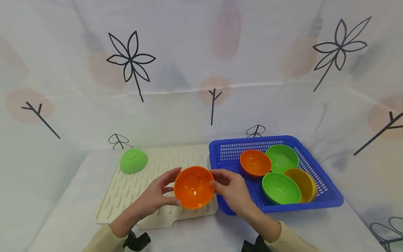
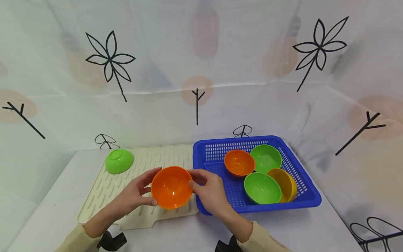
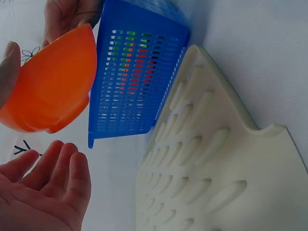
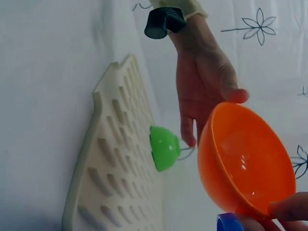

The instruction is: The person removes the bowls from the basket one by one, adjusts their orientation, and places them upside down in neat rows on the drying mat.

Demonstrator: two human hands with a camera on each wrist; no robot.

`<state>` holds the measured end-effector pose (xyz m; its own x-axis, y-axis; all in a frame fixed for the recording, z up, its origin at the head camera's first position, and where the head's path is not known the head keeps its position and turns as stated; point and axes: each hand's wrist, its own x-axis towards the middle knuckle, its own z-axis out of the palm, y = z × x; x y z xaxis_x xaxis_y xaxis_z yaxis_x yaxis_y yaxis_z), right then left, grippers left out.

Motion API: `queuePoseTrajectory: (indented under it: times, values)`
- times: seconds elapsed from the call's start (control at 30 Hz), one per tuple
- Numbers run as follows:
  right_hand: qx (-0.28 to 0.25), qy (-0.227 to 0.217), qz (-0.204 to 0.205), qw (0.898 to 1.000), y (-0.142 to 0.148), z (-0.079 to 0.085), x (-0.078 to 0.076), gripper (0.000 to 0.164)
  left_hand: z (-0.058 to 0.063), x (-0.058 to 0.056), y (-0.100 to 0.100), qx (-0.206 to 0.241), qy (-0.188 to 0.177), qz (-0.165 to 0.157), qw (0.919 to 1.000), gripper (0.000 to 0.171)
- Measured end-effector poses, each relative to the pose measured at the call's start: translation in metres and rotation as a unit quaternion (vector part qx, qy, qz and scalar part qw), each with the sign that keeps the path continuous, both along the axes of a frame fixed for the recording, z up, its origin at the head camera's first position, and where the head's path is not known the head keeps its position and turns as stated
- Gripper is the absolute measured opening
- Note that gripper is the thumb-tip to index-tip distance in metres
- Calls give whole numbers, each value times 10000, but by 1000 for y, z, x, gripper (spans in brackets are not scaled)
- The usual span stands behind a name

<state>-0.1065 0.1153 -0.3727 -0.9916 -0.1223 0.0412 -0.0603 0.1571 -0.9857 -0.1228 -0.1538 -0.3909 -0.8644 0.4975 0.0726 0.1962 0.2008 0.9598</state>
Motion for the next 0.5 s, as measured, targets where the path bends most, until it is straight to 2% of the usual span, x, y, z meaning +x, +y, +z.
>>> queuePoseTrajectory:
  times: [0.1, 0.2, 0.37, 0.5]
  values:
    - [-340, -36, 28, 9994, 0, -3, 1, 32, -3, -3, -2, 210, -273, -107, 9993, 84]
    - [-639, -67, 102, 9979, 0, -6, 0, 31, -4, -4, -3, 315, -372, -251, 9985, 78]
    - [-1001, -78, 180, 9948, -1, -7, 0, 29, -3, -3, -4, 356, -278, -396, 9982, 71]
    - [-1073, -26, 185, 9941, -1, -6, 0, 28, -2, -3, -3, 339, -132, -418, 9985, 69]
